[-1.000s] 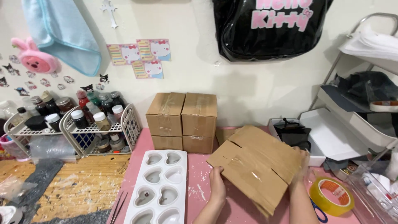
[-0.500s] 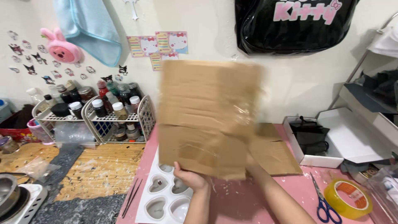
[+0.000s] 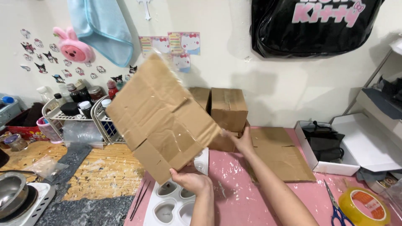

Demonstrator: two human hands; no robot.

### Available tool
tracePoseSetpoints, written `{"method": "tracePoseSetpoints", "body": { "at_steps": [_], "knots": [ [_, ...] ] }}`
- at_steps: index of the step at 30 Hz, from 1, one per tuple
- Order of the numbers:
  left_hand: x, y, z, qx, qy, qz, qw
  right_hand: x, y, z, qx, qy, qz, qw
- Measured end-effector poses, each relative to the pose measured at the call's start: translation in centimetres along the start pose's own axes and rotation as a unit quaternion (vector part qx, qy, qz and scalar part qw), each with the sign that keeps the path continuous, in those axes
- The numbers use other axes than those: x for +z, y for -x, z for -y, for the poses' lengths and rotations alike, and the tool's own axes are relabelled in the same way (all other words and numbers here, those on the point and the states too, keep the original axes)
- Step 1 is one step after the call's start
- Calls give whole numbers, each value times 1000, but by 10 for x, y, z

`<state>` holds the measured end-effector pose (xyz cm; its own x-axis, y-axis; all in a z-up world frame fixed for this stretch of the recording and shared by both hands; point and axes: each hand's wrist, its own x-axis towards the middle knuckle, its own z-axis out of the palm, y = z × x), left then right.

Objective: Pack small items into cardboard boxes and seal them with tape.

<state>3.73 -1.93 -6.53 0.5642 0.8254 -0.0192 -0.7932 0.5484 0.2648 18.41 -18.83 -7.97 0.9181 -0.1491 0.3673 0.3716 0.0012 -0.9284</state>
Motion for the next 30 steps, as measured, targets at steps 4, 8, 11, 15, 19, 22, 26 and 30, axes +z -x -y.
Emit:
{"method": "tracePoseSetpoints", "body": {
  "at_steps": [4,8,11,15,19,22,26,30],
  "knots": [
    [26,5,-21,-5,3,-18,1000,4,10,9,-113,198,34,973],
    [28,4,-24,6,-7,-37,999,-4,2,-4,7,246,19,969],
    [30,3,-24,-1,-3,-51,999,-3,6,6,-28,268,3,963],
    [1,-9,-5,21,2,-42,999,19,43,34,-314,347,-222,855],
    [19,-2,-20,25,2,-32,999,45,36,-7,-489,426,29,760],
    [17,-3,-20,6,20,-59,998,74,24,-10,-610,504,120,599],
    [36,0,-35,30,-5,-54,998,75,10,19,-469,614,211,599],
    [25,-3,-25,30,-46,-73,996,62,10,40,-538,619,135,556]
  ]
}}
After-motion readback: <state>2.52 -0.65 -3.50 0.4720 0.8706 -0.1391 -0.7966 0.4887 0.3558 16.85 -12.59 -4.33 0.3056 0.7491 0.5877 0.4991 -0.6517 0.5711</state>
